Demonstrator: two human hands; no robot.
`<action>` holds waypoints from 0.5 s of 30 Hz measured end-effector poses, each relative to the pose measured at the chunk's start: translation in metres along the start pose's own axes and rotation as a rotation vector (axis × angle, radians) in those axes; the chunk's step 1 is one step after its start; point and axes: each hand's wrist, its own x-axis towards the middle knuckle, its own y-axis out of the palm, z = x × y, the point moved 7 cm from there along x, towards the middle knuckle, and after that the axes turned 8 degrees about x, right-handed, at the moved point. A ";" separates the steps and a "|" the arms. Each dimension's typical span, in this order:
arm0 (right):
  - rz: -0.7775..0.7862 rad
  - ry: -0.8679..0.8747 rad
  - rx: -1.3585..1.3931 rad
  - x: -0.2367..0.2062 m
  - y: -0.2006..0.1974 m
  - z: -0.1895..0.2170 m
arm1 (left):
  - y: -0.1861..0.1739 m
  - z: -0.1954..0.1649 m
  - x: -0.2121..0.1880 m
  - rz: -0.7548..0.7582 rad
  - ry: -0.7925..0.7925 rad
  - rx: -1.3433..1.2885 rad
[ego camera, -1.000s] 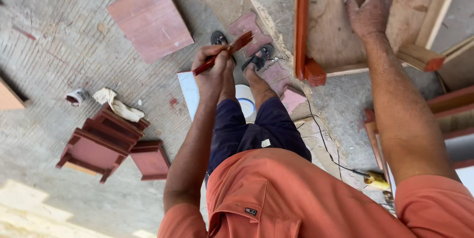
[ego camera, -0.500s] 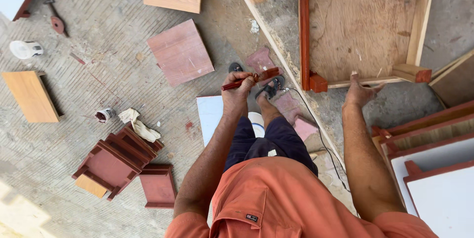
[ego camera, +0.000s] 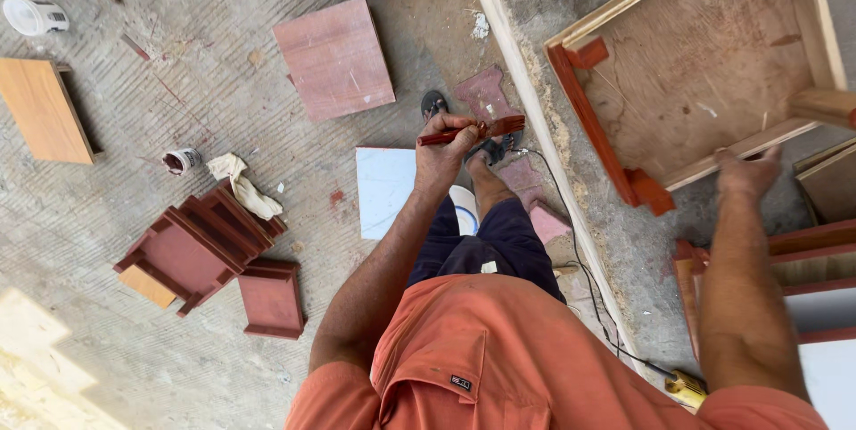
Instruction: The person paints the edges and frame of a wooden furniture piece with red paint using a brush, dipping the brush into a paint can on the ground and working along the rails and corners, turning to coat different sides of the frame.
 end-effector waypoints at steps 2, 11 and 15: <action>0.079 0.051 -0.034 0.021 -0.004 -0.001 | -0.004 0.007 0.004 0.002 0.006 0.062; 0.181 -0.172 -0.872 0.067 0.010 0.014 | 0.029 0.059 0.017 0.114 0.047 0.123; 0.043 -0.220 -0.899 0.057 0.027 0.044 | 0.060 0.058 0.006 0.044 0.227 0.302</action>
